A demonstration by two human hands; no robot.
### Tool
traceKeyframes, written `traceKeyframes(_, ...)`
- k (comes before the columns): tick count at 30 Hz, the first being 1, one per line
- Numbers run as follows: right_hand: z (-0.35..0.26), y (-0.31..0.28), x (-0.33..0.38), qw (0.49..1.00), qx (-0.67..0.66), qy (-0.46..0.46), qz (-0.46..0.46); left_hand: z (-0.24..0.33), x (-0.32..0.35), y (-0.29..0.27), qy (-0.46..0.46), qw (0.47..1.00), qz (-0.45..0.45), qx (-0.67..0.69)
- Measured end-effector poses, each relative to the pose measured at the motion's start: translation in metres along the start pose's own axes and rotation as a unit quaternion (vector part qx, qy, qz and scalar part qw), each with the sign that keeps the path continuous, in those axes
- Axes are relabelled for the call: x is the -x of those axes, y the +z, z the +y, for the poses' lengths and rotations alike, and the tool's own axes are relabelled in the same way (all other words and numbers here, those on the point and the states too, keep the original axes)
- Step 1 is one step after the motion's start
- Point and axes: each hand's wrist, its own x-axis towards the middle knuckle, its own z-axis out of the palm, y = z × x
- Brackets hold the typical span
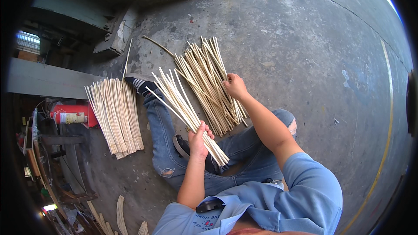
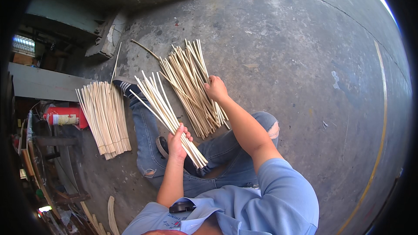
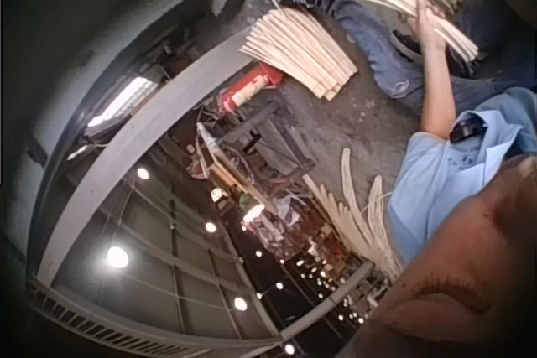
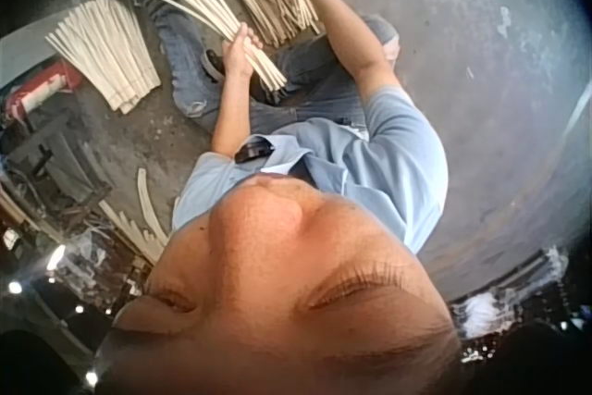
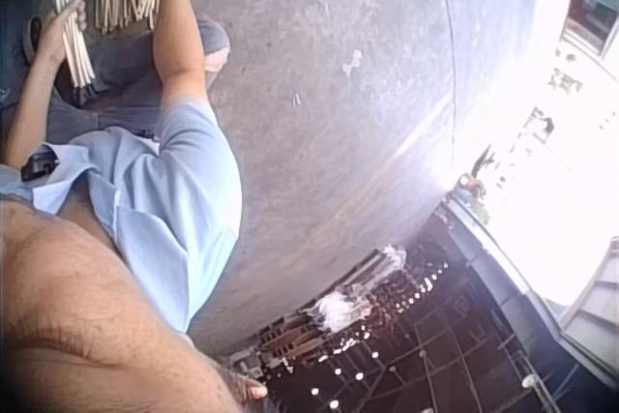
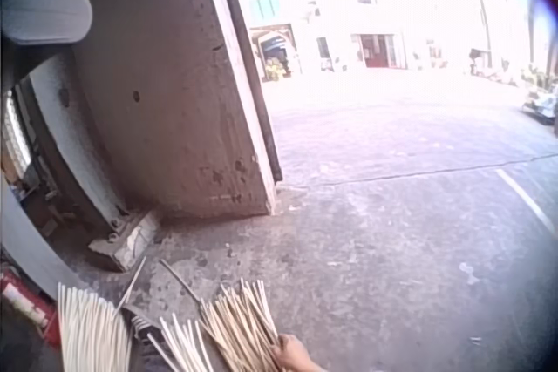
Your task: The person sits on the floor and gathers thin wooden sticks into bundles. They align the sticks by hand, secure them with rubber bands, and place the finished bundles on the floor.
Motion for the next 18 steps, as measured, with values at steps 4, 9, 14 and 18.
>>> traceKeyframes(4,-0.012,-0.015,0.015,0.987,0.084,-0.04,0.13,-0.001,-0.007,0.011,-0.005,1.0,-0.023,-0.014)
traceKeyframes(9,-0.057,-0.017,0.059,0.888,-0.221,0.048,-0.402,0.006,-0.032,0.027,0.012,0.986,-0.038,-0.16)
traceKeyframes(14,-0.056,-0.016,0.048,0.93,-0.296,0.072,-0.204,0.009,-0.068,0.064,0.009,0.914,-0.108,-0.39)
traceKeyframes(18,-0.007,-0.077,-0.023,0.965,-0.221,0.139,0.001,-0.008,-0.083,0.067,0.076,0.899,-0.114,-0.416)
